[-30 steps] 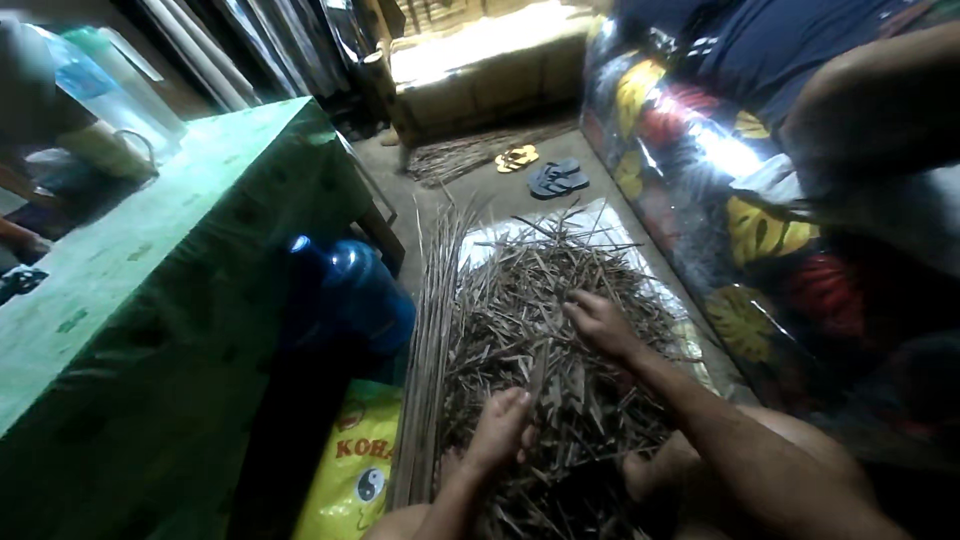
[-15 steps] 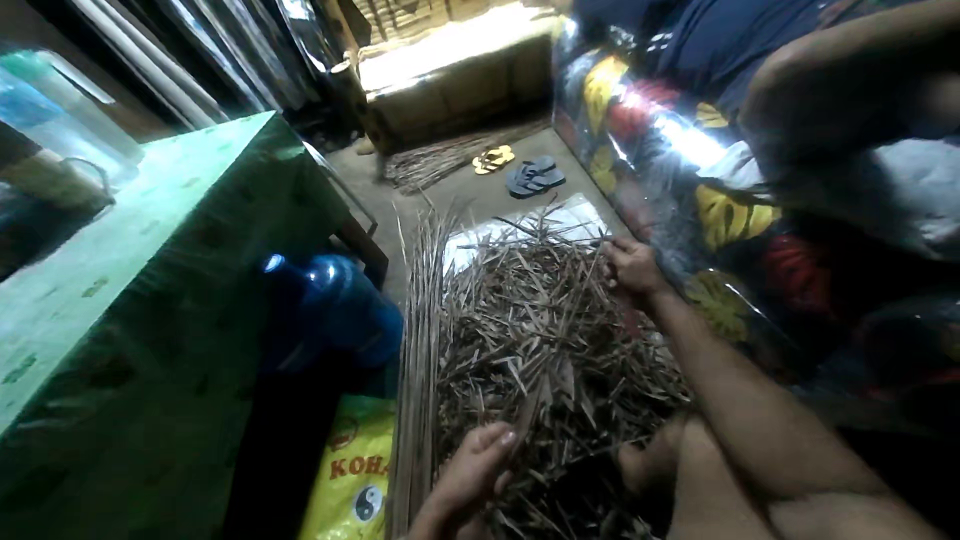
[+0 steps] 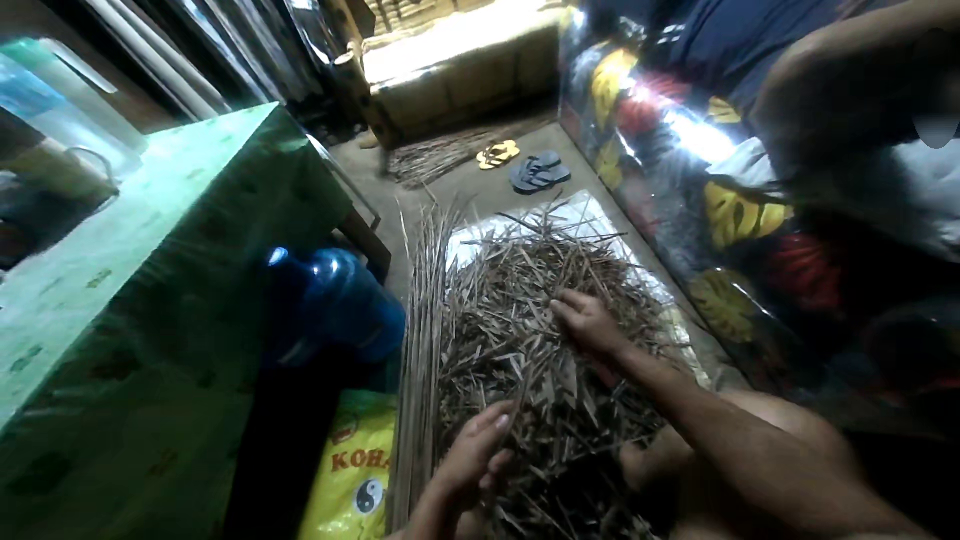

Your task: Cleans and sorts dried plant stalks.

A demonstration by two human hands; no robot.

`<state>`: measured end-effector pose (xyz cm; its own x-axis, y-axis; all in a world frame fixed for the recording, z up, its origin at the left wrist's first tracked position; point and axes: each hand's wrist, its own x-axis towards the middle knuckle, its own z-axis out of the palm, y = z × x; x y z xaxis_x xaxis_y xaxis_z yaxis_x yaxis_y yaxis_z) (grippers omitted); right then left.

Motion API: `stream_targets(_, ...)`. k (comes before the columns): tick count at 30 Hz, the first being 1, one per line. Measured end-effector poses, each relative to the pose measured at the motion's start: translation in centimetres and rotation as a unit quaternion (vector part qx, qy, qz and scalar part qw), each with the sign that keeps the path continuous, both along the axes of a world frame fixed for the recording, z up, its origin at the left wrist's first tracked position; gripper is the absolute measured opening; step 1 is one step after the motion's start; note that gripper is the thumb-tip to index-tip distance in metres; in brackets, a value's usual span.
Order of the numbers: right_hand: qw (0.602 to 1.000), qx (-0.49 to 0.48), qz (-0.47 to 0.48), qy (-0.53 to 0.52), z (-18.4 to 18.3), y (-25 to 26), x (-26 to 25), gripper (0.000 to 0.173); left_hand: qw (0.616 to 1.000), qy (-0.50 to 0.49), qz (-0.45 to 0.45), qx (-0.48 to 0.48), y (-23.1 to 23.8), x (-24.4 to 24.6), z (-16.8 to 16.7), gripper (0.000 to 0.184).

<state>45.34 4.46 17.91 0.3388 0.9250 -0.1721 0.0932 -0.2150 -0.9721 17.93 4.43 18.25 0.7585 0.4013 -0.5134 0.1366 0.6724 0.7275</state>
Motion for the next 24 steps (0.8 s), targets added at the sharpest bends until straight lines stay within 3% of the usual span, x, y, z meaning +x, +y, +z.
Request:
stream_targets(5,0.995,-0.003,-0.074,-0.066,-0.5,0.7,2.4,0.027,0.999,-0.022,-0.031,-0.027,-0.1,-0.6,-0.6,0.035)
stream_targets(15,0.979,0.0,-0.204,0.004,0.6,1.8,9.0,0.031,0.993,-0.024,-0.117,0.024,1.0,-3.4,-0.8,0.031)
stream_targets(24,0.964,0.01,-0.264,-0.013,-0.2,1.7,13.3,0.033,0.983,0.022,-0.142,0.113,3.0,-7.2,0.6,0.031)
